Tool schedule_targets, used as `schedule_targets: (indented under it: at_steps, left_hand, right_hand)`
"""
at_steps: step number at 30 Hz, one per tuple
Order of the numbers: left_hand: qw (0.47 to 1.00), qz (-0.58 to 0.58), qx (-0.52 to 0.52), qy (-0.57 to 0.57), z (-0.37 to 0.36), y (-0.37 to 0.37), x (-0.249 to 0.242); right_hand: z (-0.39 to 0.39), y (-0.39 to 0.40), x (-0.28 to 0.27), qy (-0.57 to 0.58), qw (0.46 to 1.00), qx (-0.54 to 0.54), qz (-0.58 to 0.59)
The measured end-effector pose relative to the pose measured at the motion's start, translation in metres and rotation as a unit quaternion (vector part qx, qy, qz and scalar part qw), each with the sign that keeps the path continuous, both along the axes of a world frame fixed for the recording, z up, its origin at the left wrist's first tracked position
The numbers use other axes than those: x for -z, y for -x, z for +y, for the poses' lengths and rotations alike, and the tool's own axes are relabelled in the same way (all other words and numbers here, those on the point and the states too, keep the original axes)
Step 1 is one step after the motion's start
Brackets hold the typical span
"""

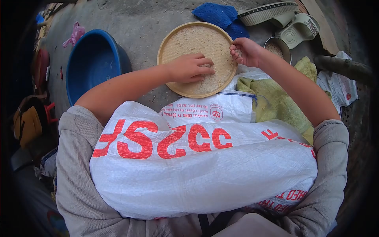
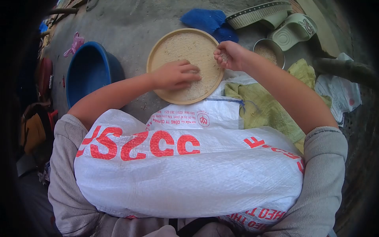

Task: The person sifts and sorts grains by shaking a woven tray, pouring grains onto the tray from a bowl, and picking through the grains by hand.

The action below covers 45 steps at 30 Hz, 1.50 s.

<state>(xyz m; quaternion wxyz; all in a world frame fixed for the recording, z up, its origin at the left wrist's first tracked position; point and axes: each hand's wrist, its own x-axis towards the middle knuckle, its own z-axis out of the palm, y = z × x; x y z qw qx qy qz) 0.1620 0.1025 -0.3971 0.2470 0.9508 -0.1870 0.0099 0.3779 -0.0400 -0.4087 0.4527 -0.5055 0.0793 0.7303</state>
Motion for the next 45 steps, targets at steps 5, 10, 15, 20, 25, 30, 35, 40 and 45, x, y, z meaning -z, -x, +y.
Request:
schedule_targets:
  at_steps: [5, 10, 15, 20, 25, 30, 35, 40, 45]
  left_hand:
    - [0.996, 0.083, 0.012, -0.039, 0.027, 0.010, 0.021]
    - [0.993, 0.052, -0.079, 0.077, 0.019, -0.023, -0.002]
    - [0.980, 0.005, -0.060, 0.189, -0.019, -0.054, -0.036]
    - [0.980, -0.015, -0.179, 0.087, -0.019, -0.049, -0.037]
    - [0.996, -0.051, -0.071, -0.008, -0.012, -0.019, -0.008]
    - [0.996, 0.074, 0.039, -0.024, 0.003, 0.002, 0.011]
    - [0.986, 0.154, -0.028, 0.058, 0.005, -0.005, 0.008]
    - [0.982, 0.117, -0.097, 0.110, 0.007, -0.026, -0.001]
    - [0.976, 0.024, -0.146, 0.160, -0.001, -0.063, -0.041]
  right_hand:
    - [-0.009, -0.007, 0.000, 0.009, 0.999, 0.001, -0.035]
    - [-0.014, 0.000, -0.005, 0.015, 0.998, -0.034, -0.052]
    - [-0.007, 0.035, -0.034, -0.089, 0.996, -0.015, 0.003]
    - [-0.002, 0.033, -0.038, -0.015, 0.998, 0.058, 0.023]
    - [-0.016, 0.006, -0.029, -0.013, 0.998, 0.055, 0.001]
    - [-0.037, -0.044, -0.063, -0.048, 0.990, -0.052, -0.120]
    - [-0.059, -0.084, -0.062, 0.002, 0.886, -0.175, -0.429]
    - [-0.064, -0.100, -0.062, 0.036, 0.464, -0.624, -0.628]
    - [-0.028, -0.072, -0.064, -0.078, 0.688, -0.324, -0.645]
